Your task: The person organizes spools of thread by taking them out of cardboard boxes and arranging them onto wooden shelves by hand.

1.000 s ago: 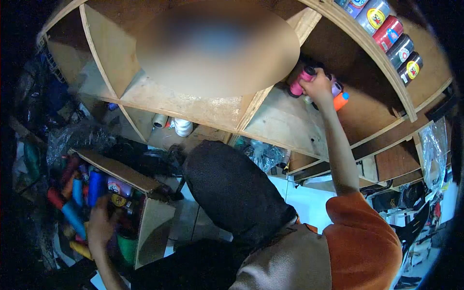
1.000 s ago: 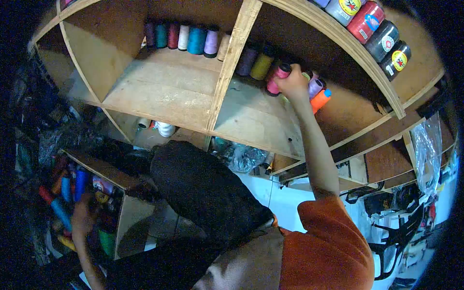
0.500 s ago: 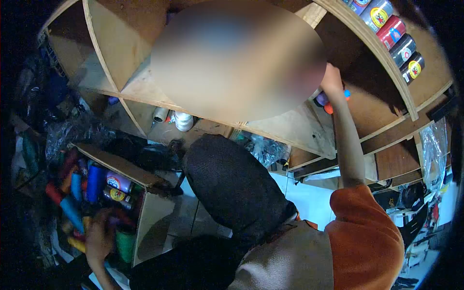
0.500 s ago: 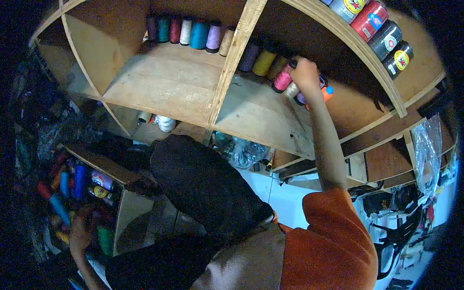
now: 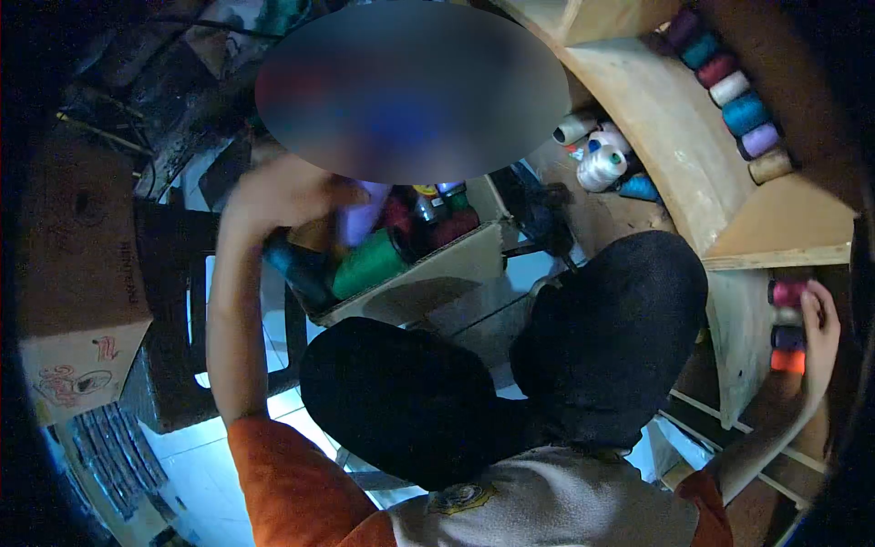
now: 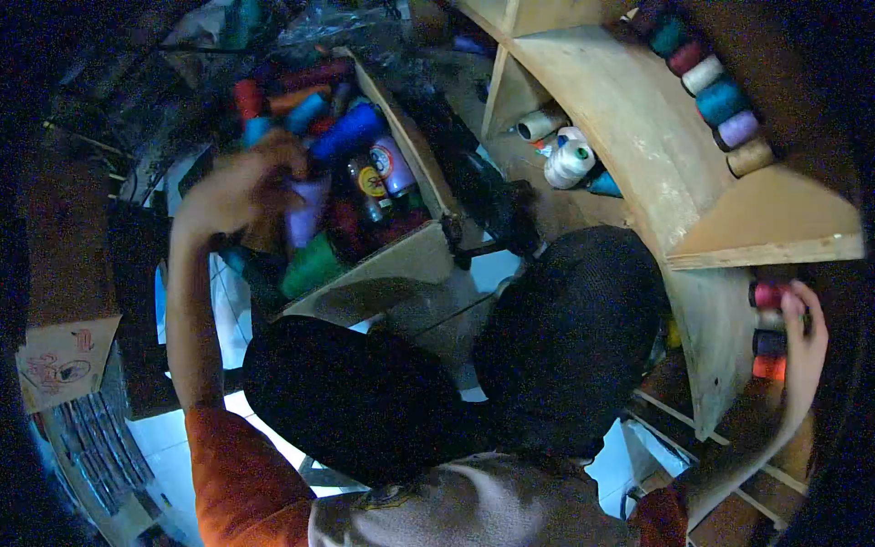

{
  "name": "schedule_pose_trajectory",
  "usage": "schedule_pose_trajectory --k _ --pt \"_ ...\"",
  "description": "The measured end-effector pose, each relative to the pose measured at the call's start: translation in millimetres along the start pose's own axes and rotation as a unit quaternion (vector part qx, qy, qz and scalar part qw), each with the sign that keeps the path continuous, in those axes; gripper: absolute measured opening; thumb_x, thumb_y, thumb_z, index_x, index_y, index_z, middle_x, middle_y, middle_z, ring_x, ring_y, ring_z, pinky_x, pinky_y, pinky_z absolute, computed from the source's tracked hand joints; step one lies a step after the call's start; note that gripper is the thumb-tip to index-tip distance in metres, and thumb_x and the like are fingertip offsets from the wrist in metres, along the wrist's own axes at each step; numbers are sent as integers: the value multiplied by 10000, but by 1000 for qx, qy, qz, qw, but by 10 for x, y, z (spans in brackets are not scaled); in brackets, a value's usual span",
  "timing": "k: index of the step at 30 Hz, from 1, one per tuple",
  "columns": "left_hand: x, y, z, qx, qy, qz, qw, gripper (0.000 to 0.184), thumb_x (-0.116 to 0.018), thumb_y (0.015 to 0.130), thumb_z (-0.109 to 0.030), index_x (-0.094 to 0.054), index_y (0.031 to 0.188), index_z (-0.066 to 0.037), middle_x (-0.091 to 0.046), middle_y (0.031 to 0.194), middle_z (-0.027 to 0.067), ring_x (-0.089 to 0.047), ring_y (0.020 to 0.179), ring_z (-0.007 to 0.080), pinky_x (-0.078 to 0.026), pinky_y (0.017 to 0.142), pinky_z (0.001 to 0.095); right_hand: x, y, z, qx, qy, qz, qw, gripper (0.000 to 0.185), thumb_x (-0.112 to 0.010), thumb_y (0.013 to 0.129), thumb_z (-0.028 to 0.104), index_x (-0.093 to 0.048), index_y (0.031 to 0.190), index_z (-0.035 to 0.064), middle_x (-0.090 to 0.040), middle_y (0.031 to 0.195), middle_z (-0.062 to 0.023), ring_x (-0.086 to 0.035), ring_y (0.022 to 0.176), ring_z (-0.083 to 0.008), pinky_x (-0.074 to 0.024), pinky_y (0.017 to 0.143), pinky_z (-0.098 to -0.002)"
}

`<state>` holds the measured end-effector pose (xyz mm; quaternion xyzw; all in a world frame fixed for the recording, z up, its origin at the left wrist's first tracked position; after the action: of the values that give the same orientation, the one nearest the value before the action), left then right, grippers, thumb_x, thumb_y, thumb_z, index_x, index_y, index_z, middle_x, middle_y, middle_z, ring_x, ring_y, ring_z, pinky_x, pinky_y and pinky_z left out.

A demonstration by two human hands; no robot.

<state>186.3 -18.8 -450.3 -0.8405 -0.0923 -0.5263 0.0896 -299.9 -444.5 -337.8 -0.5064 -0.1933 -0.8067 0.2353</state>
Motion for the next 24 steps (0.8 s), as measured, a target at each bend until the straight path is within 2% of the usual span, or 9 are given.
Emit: schedule_pose_trajectory --k 3,6,10,12,15,17,19,21,24 --pt "540 -18 -181 -73 -113 -132 982 275 -701 744 -87 -542 961 -32 -517 1096 102 -518 1033 223 -422 868 345 -235 -402 958 8 96 205 974 433 -605 829 212 -507 1187 -10 -581 1008 -81 -523 885 -118 -390 847 -233" --pt "778 53 -504 -76 -360 -261 892 352 -696 775 -95 -537 1074 1 -511 1200 72 -533 1030 148 -429 876 280 -536 -494 1633 111 206 237 943 533 -641 806 177 -427 1265 12 -516 1145 -106 -560 907 -156 -451 801 -244" --pt "399 306 -1154 -75 -463 -349 812 483 -786 684 -286 -578 1021 -9 -495 1222 153 -520 1076 204 -413 908 342 -1061 -494 2306 186 469 190 842 705 -690 775 130 -319 1369 42 -429 1328 -138 -610 937 -207 -532 741 -259" --pt "240 449 -1519 -156 -429 -333 825 452 -812 642 -315 -598 922 -33 -495 1175 170 -489 1089 265 -369 947 407 -1194 -593 2451 156 603 240 745 514 -683 810 122 -456 1264 39 -457 1258 -103 -548 1031 -172 -503 759 -277" --pt "100 515 -1761 -224 -378 -207 874 452 -828 611 -312 -581 860 -28 -489 1097 170 -474 1049 295 -349 948 444 -1081 -640 2250 129 519 211 818 455 -725 768 179 -534 1155 36 -532 1147 -74 -524 1050 -155 -466 820 -306" --pt "51 489 -1828 -262 -338 -149 892 446 -822 613 -228 -571 901 2 -497 1081 181 -496 1022 303 -409 874 435 -848 -614 1998 228 408 111 877 473 -747 737 202 -546 1132 38 -568 1090 -72 -544 1016 -158 -452 851 -317" --pt "51 408 -1659 -165 -171 -127 963 384 -744 680 -119 -557 987 16 -520 1075 188 -532 998 340 -432 869 395 -520 -609 1606 156 485 99 855 521 -784 651 151 -566 1109 31 -613 1014 -78 -584 952 -183 -446 866 -317" --pt "-56 330 -1192 -44 -36 -89 994 351 -669 740 -89 -540 1047 20 -523 1090 198 -529 1004 377 -430 873 395 -71 -571 1188 186 291 -10 938 508 -793 638 112 -579 1089 22 -615 1032 -78 -581 970 -163 -458 853 -313" --pt "-401 121 -511 68 51 -3 996 349 -616 787 -102 -523 1104 10 -534 1113 207 -522 1015 404 -426 858 416 168 -303 561 22 168 -109 979 539 -796 653 246 -591 1094 12 -648 869 -74 -619 780 -178 -502 693 -334"
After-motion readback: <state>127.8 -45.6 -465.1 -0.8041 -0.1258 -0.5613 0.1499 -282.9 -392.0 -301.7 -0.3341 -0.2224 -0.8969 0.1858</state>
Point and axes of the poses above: each hand's wrist, its own y-axis towards the middle knuckle, its own x-axis out of the back of the hand, z = x × y, the point moved 5 cm from there along y, towards the middle knuckle
